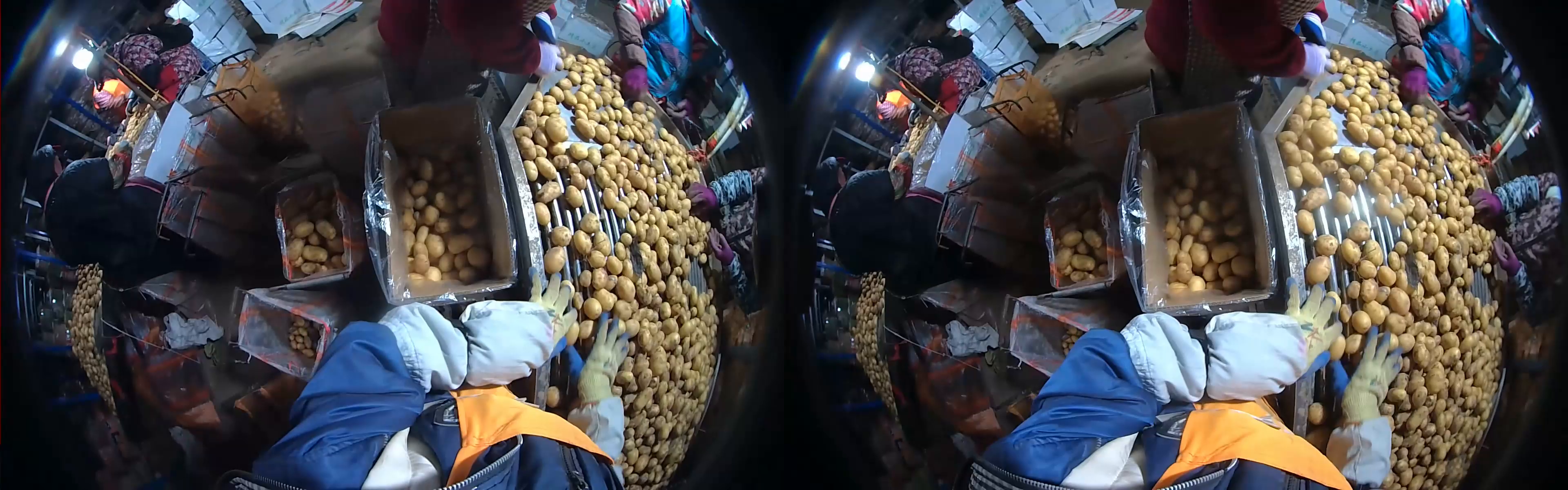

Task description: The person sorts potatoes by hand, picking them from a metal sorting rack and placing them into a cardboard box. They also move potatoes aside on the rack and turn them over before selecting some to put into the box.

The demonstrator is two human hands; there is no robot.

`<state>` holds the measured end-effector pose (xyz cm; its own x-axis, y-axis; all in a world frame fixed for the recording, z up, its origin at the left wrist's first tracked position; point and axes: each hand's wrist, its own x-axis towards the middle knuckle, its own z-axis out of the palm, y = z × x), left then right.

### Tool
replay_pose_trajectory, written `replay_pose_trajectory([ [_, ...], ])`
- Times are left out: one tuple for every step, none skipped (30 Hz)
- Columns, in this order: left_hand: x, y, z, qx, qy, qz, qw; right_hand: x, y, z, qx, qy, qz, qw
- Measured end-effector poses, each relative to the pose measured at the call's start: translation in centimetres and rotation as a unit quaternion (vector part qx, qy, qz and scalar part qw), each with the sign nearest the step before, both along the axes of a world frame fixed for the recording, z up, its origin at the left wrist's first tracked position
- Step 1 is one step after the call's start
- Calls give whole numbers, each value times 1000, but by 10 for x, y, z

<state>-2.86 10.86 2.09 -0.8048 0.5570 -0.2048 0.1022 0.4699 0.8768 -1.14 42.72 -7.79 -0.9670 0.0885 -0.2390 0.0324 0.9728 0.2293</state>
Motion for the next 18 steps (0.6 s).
replay_pose_trajectory([
  [-3,5,-9,-41,50,-25,998,-12,19,-37,23,52,60,997],
  [-11,13,-29,-65,113,-29,991,-31,6,-37,17,94,77,992],
  [-25,27,-57,-87,184,-16,979,-48,-1,-29,40,58,85,994],
  [-42,44,-92,-115,267,17,957,-77,13,-65,-190,110,-2,976],
  [-67,71,-144,-146,367,83,915,-81,-26,-28,-26,116,143,982],
  [-96,81,-159,-147,450,184,861,-98,-49,-11,-45,93,162,981],
  [-101,73,-177,-211,442,146,859,-114,-61,-22,-60,124,189,972],
  [-112,53,-160,-247,446,117,852,-138,-68,-26,-116,76,186,973],
  [-126,43,-153,-268,453,107,843,-149,-91,-13,-130,93,162,974],
  [-141,34,-148,-280,461,100,836,-164,-96,-17,-186,91,186,961],
  [-156,24,-144,-284,472,95,829,-168,-105,-20,-161,102,219,957],
  [-175,17,-144,-274,481,86,829,-175,-107,-15,-262,56,210,940],
  [-196,13,-150,-240,554,128,787,-170,-109,-8,-293,85,263,916],
  [-209,5,-154,-202,618,168,741,-163,-106,0,-313,67,246,915],
  [-211,-13,-154,-230,671,122,694,-152,-102,11,-335,48,230,912],
  [-216,-3,-123,-307,459,113,826,-138,-96,29,-283,55,227,930],
  [-233,-8,-134,-268,537,138,788,-126,-84,35,-283,67,184,939],
  [-236,-12,-117,-245,465,117,842,-117,-65,36,-253,87,142,953],
])
